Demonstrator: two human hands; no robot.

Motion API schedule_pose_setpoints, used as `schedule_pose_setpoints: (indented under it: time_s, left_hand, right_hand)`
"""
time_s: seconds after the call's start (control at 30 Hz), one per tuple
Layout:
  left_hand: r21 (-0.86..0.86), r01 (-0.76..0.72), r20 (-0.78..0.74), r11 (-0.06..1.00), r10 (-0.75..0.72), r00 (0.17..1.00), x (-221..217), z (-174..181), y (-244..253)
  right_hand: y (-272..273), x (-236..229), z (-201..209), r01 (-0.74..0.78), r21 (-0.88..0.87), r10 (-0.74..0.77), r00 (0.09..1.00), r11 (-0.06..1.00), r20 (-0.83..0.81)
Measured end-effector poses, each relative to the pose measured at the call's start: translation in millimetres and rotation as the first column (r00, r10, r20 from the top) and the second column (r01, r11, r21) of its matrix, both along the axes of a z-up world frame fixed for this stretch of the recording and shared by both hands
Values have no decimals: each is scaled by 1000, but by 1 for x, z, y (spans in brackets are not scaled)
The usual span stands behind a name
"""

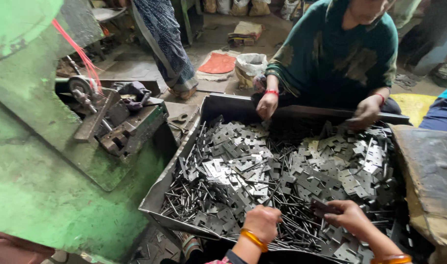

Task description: The person sits on the floor and assembles metal hinges by inserting pins into hinge plates. They pick up plates and pins from a large metal bin, align them, and push the pins through the holes to form complete hinges.

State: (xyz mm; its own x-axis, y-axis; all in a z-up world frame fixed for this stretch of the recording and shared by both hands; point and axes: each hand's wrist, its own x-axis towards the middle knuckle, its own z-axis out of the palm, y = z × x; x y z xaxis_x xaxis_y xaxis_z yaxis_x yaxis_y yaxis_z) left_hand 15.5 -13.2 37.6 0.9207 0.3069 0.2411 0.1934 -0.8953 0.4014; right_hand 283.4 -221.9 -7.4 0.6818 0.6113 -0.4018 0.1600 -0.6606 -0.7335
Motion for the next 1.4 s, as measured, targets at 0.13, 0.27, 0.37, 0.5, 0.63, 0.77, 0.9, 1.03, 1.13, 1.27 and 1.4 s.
schedule_pose_setpoints:
  time_s: [0.13, 0.27, 0.37, 0.5, 0.63, 0.77, 0.9, 1.03, 1.13, 1.27, 1.4]
  left_hand:
    - [-993, 68, 114, 99, 600, 792, -14, 6, 26]
    - [-807, 553, 307, -207, 652, 693, -40, -5, 35]
    - [-645, 637, 450, -423, 464, 763, -56, -5, 16]
    - [-700, 573, 444, -427, 369, 817, -39, 2, -34]
    - [-598, 419, 133, -683, 431, 893, -6, -12, -66]
    - [-734, 286, 103, -616, 315, 943, 3, -22, -81]
    - [-983, 15, 4, -181, 63, 998, -3, -5, -52]
    - [-108, -479, -404, 871, 402, 822, -25, 8, 32]
    - [207, -561, -586, 801, 561, 585, -43, -4, 74]
    - [305, -488, -577, 818, 566, 588, -49, -31, 77]
    - [330, -501, -490, 800, 599, 633, -54, -45, 77]
  right_hand:
    - [-26, -10, 20, 309, 286, -154, 876, 907, -456]
    - [-30, -40, 28, 394, 355, -105, 781, 848, -616]
    - [-20, -63, 39, 382, 461, -3, 773, 801, -635]
    - [4, -111, 54, 135, 615, 92, 942, 777, -323]
    - [14, -163, 57, -490, 441, 320, 856, 752, 405]
    - [6, -162, 50, -636, 280, 343, 676, 720, 652]
    - [-7, -116, 50, 111, 580, 151, 910, 807, -385]
    - [-38, -60, 61, 540, 517, 52, 656, 664, -753]
    - [-85, -3, 77, 479, 614, -95, 830, 627, -550]
    - [-146, 82, 84, 55, 559, -515, 472, 827, 716]
    - [-199, 133, 81, 414, -34, -34, 154, 910, 987]
